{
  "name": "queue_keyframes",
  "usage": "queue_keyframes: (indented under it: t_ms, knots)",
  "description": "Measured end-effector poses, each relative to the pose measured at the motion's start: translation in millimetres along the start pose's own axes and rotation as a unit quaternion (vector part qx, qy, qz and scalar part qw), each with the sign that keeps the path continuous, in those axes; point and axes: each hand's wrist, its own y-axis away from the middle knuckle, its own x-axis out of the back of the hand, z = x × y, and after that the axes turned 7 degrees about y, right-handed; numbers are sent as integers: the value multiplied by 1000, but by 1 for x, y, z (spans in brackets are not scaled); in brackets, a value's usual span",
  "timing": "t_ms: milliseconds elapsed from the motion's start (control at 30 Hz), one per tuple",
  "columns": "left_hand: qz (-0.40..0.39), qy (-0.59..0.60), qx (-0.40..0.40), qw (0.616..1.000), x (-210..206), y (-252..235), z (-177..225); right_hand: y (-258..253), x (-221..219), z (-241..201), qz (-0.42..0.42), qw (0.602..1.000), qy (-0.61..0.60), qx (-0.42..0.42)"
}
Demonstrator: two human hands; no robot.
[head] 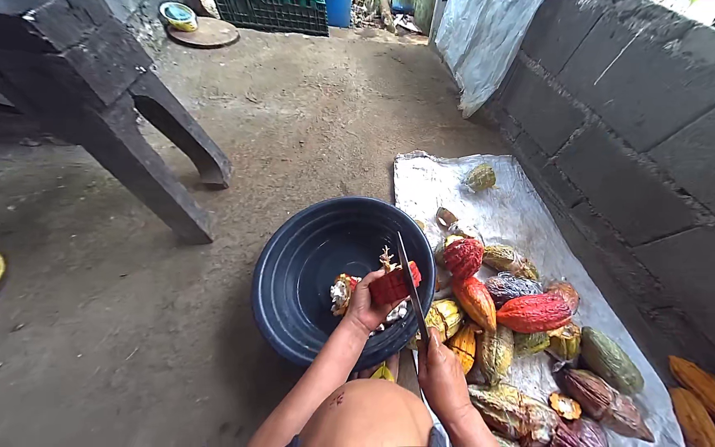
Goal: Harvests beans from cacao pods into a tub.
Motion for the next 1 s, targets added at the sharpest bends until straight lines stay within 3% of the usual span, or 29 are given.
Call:
queue_keyframes:
  t_ms: [67, 267, 533, 767, 1000]
  knots:
    - [-13, 27, -35, 999, 6, -2, 0, 1, 4, -16, -45, 998, 26, -34]
    - [-29, 60, -102, 993, 17, -6, -2, 3, -12, -34, -45, 997, 41, -57]
    - [-9, 98, -134, 986, 11, -7, -9, 2, -22, -39, -17, 997, 26, -74]
    - [-5, 132, -165, 977, 7, -6, -13, -1, -13, -56, -45, 995, -14, -87]
    - [-21, 139, -160, 977, 8, -9, -21, -3, -35, -49, 68, 991, -104, -57]
